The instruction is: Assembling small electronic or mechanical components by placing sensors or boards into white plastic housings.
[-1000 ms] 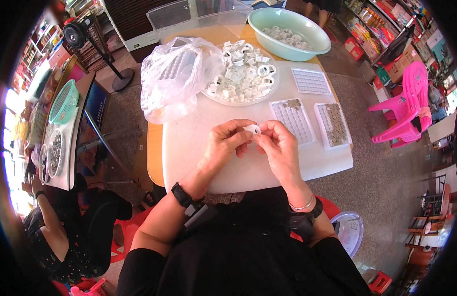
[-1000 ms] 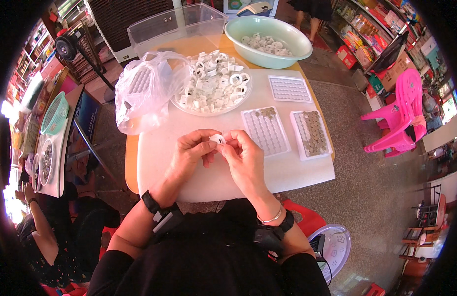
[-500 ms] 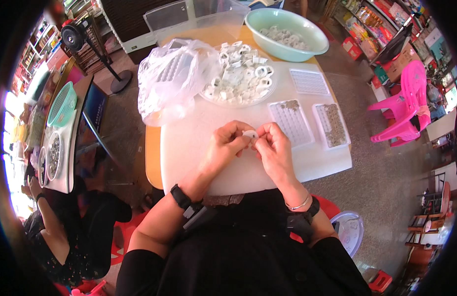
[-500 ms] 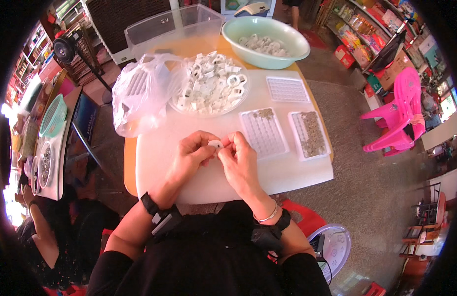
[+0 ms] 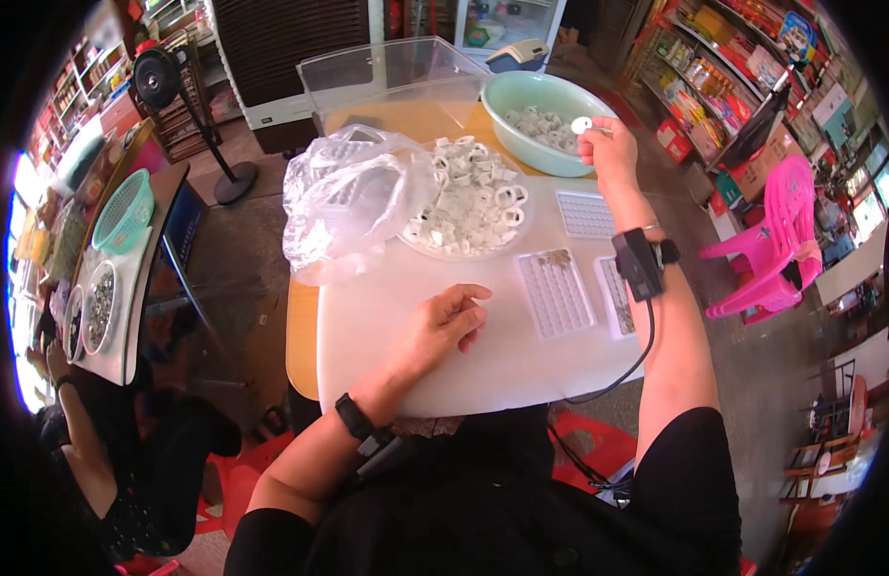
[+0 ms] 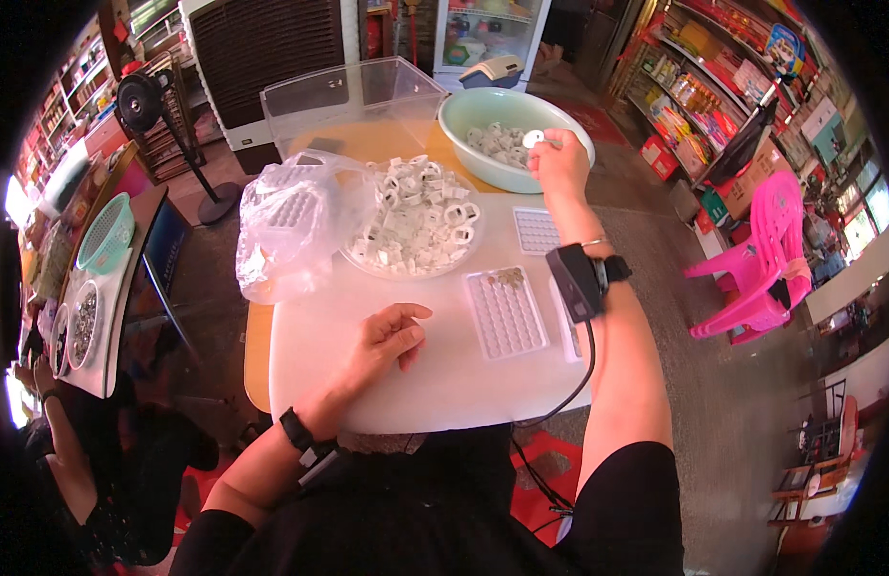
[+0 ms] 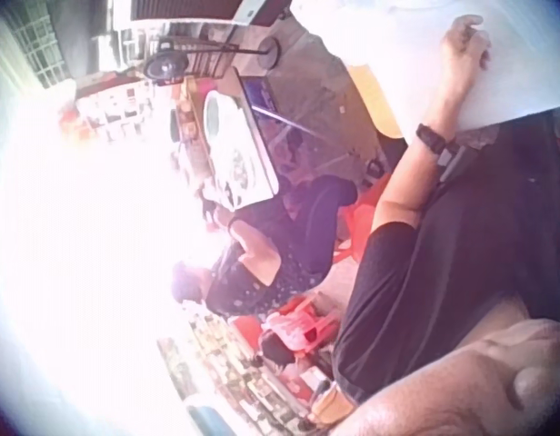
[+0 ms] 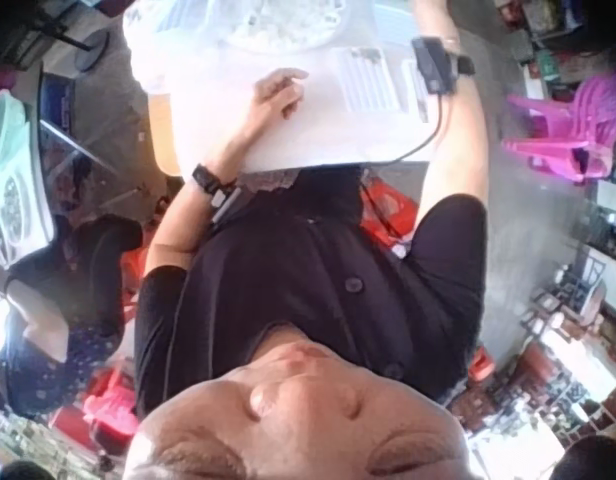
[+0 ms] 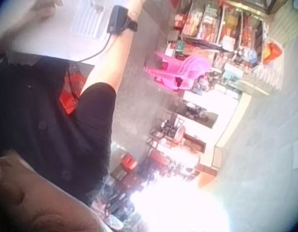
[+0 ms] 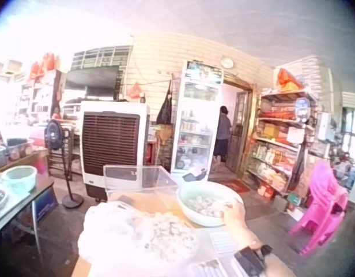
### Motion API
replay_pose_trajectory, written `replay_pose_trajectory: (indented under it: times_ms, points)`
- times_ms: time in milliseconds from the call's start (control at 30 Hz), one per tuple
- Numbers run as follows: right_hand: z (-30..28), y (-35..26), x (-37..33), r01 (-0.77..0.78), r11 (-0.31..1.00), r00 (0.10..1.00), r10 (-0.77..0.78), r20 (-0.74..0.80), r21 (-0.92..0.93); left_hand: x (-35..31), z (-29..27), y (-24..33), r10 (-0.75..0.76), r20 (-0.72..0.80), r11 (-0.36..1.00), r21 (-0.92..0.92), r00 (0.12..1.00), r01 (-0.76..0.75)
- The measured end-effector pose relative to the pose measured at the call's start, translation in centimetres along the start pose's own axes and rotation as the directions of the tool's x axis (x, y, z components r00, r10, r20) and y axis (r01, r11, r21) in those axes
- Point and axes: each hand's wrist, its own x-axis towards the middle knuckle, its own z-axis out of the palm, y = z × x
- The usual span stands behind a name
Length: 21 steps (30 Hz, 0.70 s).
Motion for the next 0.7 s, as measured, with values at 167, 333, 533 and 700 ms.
replay_pose_trajectory:
  times_ms: [167,333,533,700]
  points:
    - [3.1,1.1,-2.0,0.150,0.980,0.970,-0.121,0.212,-0.131,-0.1,0.0,0.5,-0.014,-0.016,1.000,-0.007,1.000,0.014]
    - [10.3,1.4,-9.6,0.490,0.860,0.773,-0.351,0.529,-0.145,-0.2,0.0,0.3,-0.009,-0.033,1.000,-0.007,0.999,0.008]
    - [10.5,2.2,-10.3,0.771,0.538,0.625,-0.536,0.568,-0.341,-0.2,0.2,0.3,0.006,-0.049,0.995,-0.095,0.999,-0.011]
    - [5.6,-1.3,-16.1,0.214,0.976,0.850,-0.162,0.502,-0.046,-0.5,-0.6,0.3,-0.042,-0.159,0.913,-0.406,0.986,-0.027]
